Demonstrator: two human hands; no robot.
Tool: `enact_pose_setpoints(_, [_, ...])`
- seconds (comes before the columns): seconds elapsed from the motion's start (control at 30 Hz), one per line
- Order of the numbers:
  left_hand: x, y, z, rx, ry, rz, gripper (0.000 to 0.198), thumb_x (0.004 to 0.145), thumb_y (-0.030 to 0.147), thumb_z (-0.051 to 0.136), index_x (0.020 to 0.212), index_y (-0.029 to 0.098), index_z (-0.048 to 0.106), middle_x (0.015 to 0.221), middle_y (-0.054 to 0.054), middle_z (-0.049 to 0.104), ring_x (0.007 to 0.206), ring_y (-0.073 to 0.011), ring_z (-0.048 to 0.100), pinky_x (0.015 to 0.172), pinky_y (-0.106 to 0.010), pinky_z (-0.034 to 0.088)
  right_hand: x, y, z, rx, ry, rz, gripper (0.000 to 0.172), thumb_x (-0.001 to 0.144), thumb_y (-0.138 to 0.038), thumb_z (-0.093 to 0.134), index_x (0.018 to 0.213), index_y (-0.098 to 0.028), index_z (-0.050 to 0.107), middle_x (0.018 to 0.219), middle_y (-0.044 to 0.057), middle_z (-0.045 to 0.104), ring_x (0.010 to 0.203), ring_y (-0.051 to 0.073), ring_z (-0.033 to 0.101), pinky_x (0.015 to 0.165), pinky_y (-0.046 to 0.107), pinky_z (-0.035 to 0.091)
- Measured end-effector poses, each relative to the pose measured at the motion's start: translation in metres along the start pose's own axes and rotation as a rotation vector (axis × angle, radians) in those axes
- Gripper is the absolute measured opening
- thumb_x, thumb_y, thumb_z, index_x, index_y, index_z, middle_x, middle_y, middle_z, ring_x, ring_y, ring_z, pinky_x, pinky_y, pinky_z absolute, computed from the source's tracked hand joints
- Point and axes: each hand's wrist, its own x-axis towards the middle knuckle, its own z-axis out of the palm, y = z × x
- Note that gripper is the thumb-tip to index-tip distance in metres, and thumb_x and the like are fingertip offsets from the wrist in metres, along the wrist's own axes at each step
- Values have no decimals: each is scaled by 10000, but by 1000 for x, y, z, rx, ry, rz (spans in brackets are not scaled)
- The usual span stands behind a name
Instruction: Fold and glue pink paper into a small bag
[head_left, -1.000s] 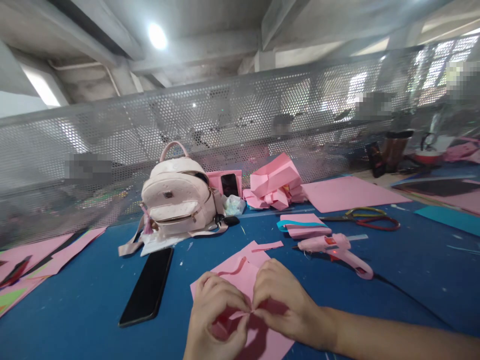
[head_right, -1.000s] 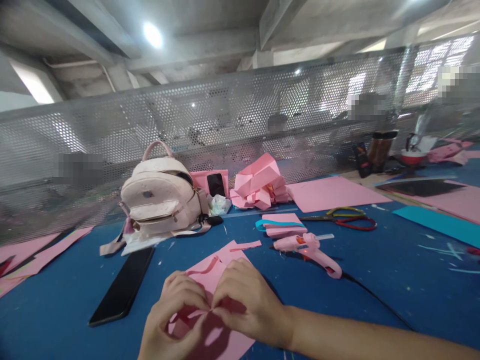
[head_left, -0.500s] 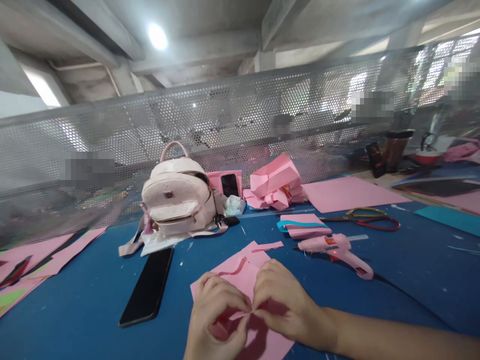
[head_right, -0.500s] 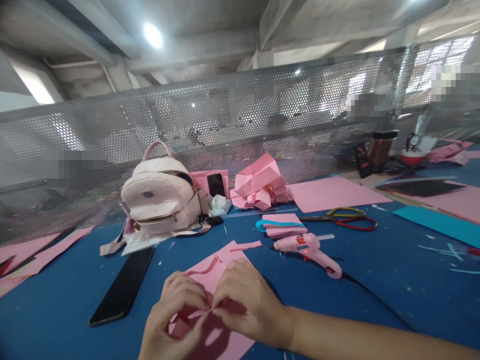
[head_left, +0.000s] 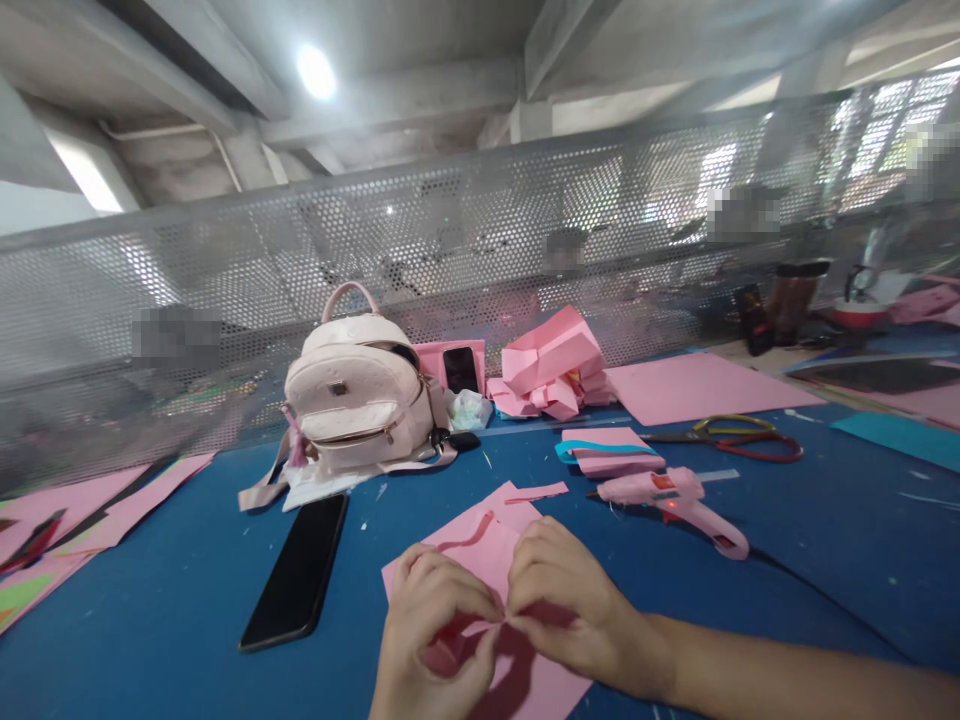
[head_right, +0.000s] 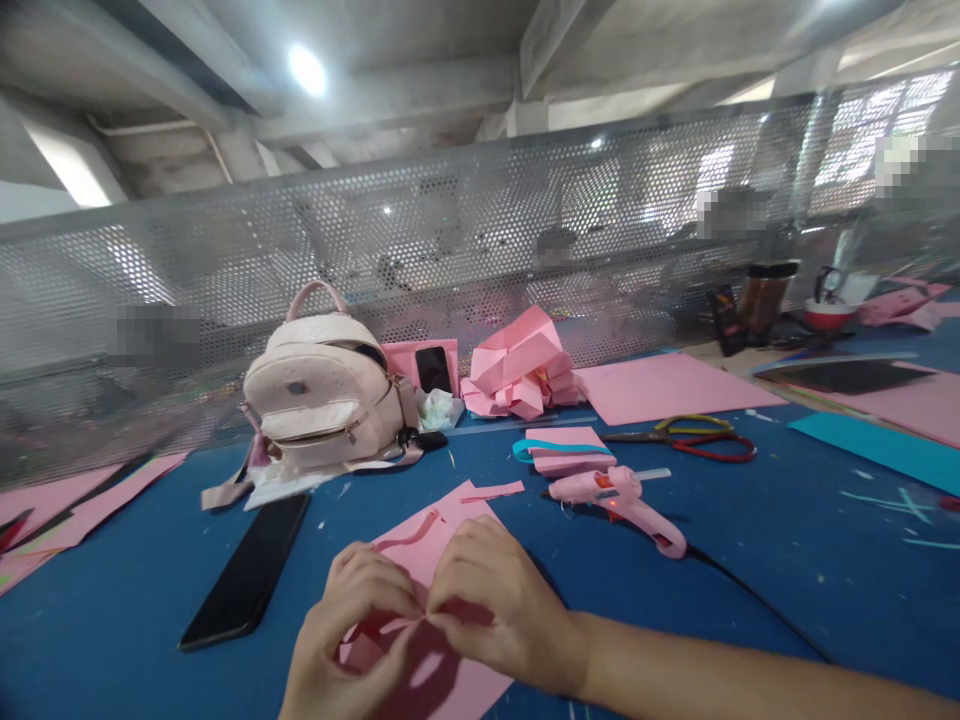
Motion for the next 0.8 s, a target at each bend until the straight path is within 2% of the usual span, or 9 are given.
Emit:
enact_pose_setpoints(0.2, [0, 0, -1, 7, 12, -16, 132, 806, 113, 638, 768, 237, 616, 700, 25, 698, 671, -167, 623, 816, -380, 409, -1, 0, 0, -19, -4, 0, 267, 1039, -387, 446, 876, -223, 582, 783, 1, 618, 783, 161, 538, 749, 332, 395])
enact_pose_setpoints(0.5, [1, -1, -1, -16, 39, -1, 153, 813, 96, 629, 803, 248, 625, 713, 40, 696, 662, -164, 632, 817, -378, 409, -2, 1, 1, 15, -13, 67, 334, 1040, -465, 415, 900, -221, 594, 810, 9, 625, 796, 166, 543, 763, 336, 398])
enact_pose_setpoints(0.8, [0, -4, -9, 30, -40, 36, 218, 791, 37, 654, 852, 237, 595, 774, 48, 694, 711, -160, 637, 825, -379, 398, -2, 1, 1, 31, 23, 86, 327, 1037, -458, 424, 879, -216, 578, 805, 6, 615, 785, 162, 532, 758, 331, 391])
